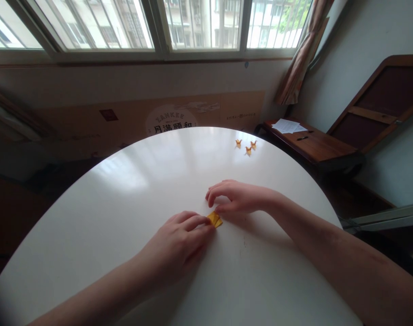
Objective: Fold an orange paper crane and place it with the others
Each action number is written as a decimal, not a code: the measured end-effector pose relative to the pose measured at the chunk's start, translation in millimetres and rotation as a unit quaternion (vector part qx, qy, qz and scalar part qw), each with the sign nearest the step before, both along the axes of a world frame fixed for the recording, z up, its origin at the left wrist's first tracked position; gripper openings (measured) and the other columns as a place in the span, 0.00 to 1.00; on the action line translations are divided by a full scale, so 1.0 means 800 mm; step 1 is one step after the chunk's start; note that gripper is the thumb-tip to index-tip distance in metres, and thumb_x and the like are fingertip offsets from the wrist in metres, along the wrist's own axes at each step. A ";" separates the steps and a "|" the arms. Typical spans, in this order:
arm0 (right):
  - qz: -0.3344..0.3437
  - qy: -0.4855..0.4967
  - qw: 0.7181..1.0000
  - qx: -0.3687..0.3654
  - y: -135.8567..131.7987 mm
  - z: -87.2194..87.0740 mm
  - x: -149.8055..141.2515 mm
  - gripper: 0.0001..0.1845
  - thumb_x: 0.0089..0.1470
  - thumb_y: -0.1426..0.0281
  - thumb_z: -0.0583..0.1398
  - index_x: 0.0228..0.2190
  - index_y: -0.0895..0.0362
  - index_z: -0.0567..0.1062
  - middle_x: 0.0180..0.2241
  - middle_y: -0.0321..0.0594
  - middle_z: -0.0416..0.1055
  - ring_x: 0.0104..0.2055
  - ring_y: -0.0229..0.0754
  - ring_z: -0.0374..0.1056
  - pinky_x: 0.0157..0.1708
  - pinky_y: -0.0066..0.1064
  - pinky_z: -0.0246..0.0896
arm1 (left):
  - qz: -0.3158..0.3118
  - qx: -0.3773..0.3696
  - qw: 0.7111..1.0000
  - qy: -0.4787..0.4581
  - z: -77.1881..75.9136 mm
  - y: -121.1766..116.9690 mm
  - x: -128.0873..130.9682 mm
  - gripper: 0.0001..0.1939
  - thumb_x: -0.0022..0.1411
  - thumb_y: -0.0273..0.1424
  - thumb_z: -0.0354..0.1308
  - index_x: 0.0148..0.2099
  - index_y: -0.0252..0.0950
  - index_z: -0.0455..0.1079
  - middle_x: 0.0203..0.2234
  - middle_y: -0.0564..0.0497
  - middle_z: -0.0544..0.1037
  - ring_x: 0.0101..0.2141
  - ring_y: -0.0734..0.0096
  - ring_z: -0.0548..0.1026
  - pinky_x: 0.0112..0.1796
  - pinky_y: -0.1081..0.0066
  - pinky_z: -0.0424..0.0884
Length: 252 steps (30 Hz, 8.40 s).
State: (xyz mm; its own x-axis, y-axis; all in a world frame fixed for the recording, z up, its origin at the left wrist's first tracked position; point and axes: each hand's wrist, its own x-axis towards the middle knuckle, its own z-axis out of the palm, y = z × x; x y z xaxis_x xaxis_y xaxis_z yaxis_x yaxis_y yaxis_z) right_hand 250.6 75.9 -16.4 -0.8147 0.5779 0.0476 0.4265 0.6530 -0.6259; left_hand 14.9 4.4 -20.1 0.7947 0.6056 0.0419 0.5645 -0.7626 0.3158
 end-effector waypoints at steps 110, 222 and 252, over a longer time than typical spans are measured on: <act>0.058 -0.137 0.988 -0.048 -0.010 0.018 -0.002 0.09 0.57 0.64 0.61 0.36 0.50 0.83 0.66 0.34 0.55 0.71 0.54 0.40 0.69 0.54 0.28 | -0.018 -0.011 0.999 0.042 0.007 -0.038 0.007 0.23 0.66 0.31 0.51 0.62 0.34 0.62 0.51 0.45 0.73 0.50 0.53 0.68 0.52 0.51 0.68; -0.038 -0.193 0.980 0.006 -0.045 0.027 -0.018 0.12 0.56 0.65 0.59 0.29 0.55 0.82 0.65 0.38 0.56 0.69 0.55 0.50 0.65 0.45 0.48 | -0.046 -0.009 0.998 0.043 0.013 -0.028 0.007 0.19 0.66 0.30 0.51 0.57 0.35 0.68 0.53 0.44 0.74 0.54 0.52 0.69 0.52 0.52 0.69; -0.140 -0.223 0.965 0.013 -0.036 0.029 0.006 0.21 0.54 0.50 0.59 0.31 0.57 0.73 0.53 0.48 0.67 0.54 0.56 0.66 0.49 0.41 0.62 | -0.035 -0.018 0.998 0.057 0.004 -0.031 0.006 0.24 0.67 0.32 0.49 0.64 0.37 0.62 0.56 0.47 0.71 0.54 0.53 0.67 0.55 0.51 0.66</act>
State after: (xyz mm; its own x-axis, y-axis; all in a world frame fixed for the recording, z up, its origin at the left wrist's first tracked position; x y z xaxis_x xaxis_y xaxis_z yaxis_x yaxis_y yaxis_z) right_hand 255.3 47.2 7.1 -0.5700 0.7814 -0.2538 0.8113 0.4865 -0.3242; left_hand 20.0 -20.4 -16.6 0.8337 0.5473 -0.0729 0.5438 -0.7909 0.2807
